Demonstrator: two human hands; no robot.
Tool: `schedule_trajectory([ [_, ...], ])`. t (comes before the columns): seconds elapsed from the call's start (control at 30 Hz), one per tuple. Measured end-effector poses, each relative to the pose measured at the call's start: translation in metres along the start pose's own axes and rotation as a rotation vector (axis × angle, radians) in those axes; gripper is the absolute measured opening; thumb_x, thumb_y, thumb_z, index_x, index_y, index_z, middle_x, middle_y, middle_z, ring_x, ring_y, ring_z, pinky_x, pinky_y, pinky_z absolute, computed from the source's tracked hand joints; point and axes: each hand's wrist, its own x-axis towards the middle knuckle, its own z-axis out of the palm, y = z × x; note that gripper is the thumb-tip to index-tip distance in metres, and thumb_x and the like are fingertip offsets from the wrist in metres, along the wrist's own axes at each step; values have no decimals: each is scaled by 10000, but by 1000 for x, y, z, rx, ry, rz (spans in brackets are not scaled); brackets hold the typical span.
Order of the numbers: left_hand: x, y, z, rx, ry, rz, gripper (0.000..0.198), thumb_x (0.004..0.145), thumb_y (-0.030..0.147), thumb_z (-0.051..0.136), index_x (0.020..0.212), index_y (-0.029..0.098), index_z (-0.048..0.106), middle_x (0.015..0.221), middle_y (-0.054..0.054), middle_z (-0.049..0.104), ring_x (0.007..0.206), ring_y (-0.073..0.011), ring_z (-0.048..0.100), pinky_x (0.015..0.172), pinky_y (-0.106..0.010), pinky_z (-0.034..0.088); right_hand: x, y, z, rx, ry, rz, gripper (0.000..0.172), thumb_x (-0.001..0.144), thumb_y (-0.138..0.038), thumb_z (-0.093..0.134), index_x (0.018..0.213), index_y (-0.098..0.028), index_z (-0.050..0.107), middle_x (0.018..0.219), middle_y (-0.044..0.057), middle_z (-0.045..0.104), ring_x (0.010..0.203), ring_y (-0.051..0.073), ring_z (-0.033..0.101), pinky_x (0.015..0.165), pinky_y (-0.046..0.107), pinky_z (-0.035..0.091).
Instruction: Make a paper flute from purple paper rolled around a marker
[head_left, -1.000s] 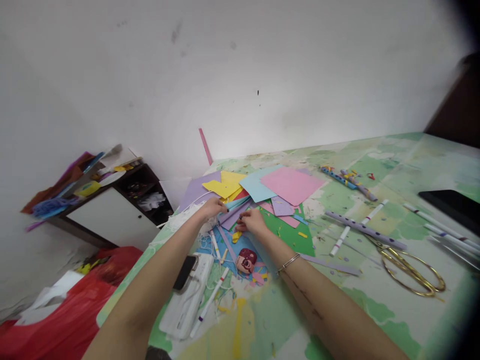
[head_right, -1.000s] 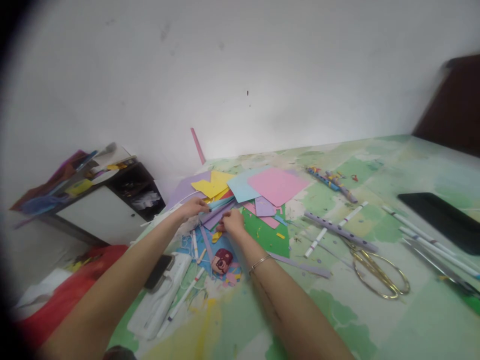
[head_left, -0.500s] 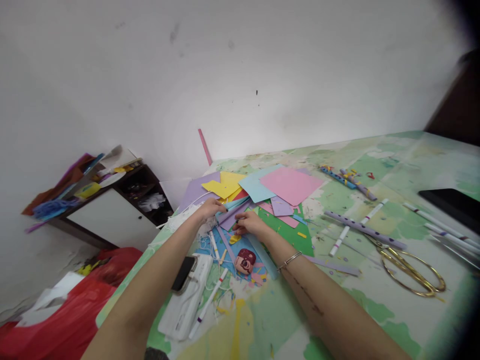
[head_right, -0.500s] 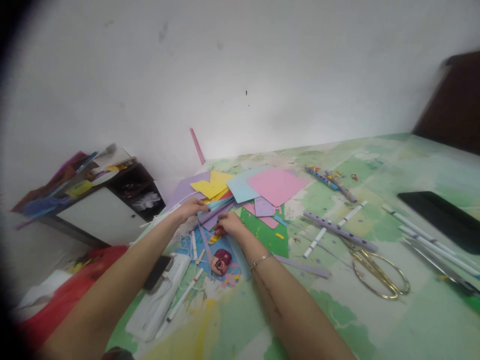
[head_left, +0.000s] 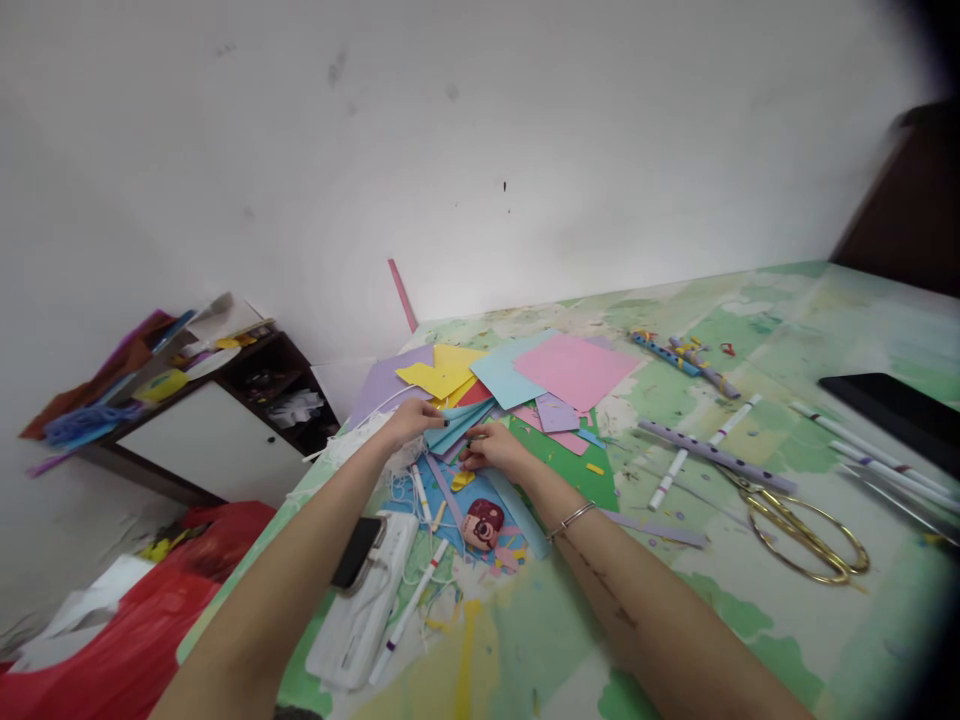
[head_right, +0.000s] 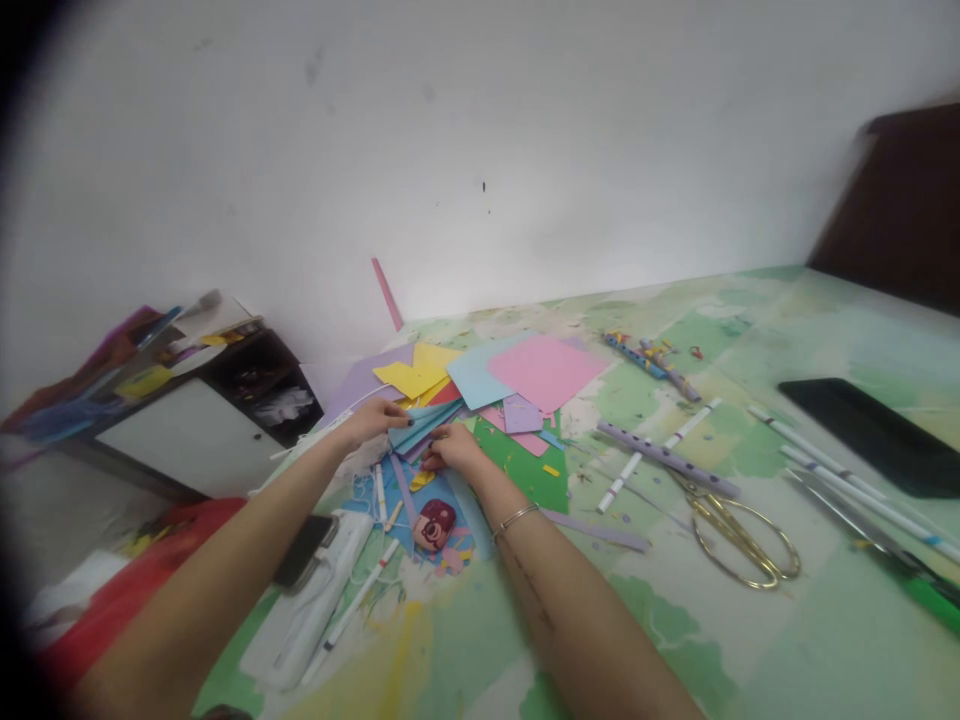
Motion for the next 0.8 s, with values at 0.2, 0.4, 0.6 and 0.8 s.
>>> schedule_trajectory([
  [0.2, -7, -1, -2, 108, -32, 133, 311, 635, 436, 654, 709, 141, 720, 590, 4, 615, 582, -126, 480, 552, -234, 322, 1, 0, 2, -9, 18, -29, 536, 731, 46, 429, 1251, -71, 482, 524, -6, 629, 449, 124, 610, 529, 227, 534],
  [0.4, -8, -2, -1, 168, -56, 187, 225, 604, 342, 691, 700, 144, 735, 664, -28, 674, 624, -148, 532, 590, -239, 353, 6, 3, 4, -30, 29, -29, 562, 738, 39, 451, 1285, -88, 475, 504, -21, 622, 428, 117, 602, 534, 223, 532],
  [0.6, -5, -7, -2, 148, -113, 214, 206, 609, 313, 680, 694, 131, 727, 619, -25, 666, 570, -133, 528, 558, -228, 364, 8, 3, 3, -36, 30, -5, 469, 790, 14, 480, 1249, -82, 496, 516, -25, 621, 445, 115, 609, 556, 241, 542],
  [0.8, -11, -6, -2, 144, -110, 252, 222, 648, 330, 671, 736, 136, 734, 692, -44, 696, 635, -151, 567, 600, -230, 394, 17, 4, 10, -36, 30, -15, 126, 879, -210, 558, 891, -99, 616, 674, -24, 634, 546, 78, 606, 567, 230, 532],
])
